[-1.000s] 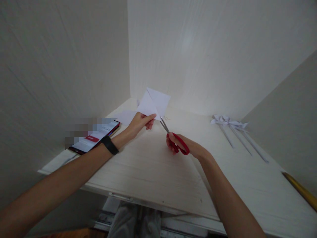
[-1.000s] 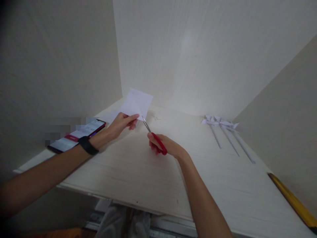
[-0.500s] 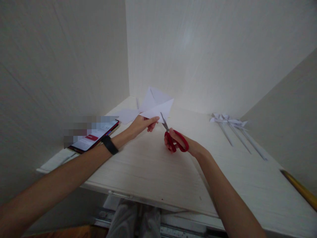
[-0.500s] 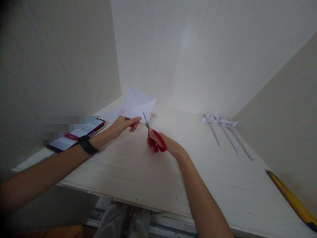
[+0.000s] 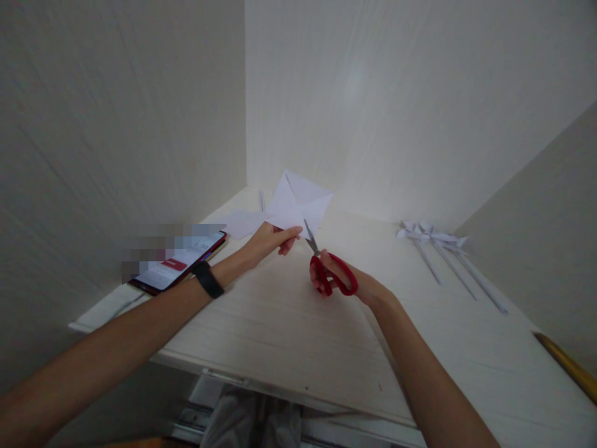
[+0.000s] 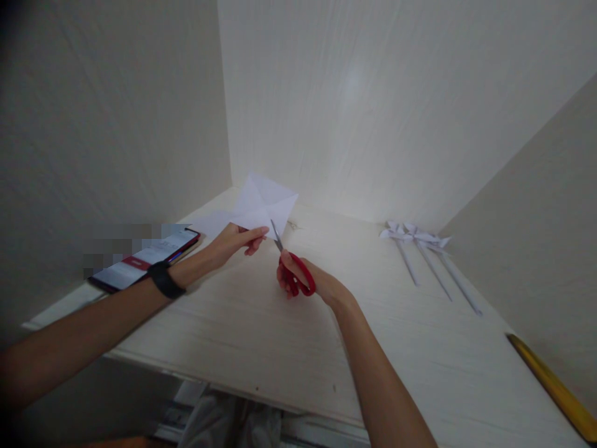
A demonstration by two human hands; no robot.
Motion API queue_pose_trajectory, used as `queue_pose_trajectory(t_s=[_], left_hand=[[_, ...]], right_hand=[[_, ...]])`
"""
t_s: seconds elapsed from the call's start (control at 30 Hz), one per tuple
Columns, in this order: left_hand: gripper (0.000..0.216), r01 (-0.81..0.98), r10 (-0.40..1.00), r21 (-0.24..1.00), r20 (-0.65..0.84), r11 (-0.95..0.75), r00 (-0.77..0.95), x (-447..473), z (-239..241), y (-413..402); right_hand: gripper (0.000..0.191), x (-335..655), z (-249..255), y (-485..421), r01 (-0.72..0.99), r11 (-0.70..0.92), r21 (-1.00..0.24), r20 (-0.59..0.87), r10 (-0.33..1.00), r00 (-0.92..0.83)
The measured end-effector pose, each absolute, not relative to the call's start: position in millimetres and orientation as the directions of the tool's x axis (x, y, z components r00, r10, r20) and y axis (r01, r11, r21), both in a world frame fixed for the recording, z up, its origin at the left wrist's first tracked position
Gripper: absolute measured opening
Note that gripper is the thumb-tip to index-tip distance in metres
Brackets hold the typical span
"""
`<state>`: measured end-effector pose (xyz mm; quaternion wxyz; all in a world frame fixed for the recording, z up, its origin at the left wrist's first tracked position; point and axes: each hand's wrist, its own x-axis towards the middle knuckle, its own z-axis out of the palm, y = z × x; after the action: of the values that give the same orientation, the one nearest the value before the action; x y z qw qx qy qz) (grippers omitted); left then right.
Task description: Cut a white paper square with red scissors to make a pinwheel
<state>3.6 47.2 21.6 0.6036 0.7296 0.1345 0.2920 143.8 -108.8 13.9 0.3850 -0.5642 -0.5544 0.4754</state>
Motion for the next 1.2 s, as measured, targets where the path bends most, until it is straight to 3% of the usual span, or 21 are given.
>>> queue_pose_trajectory(t_s=[1.2], left_hand=[[0.035,-0.147,0.566,0.963,0.251,-0.224,0.785,5.4,17.9,49.7]], right_hand=[[0.064,139.1,16.5,-107.2,0.345,-0.061,-0.937,-0.073,0.997,-0.019]])
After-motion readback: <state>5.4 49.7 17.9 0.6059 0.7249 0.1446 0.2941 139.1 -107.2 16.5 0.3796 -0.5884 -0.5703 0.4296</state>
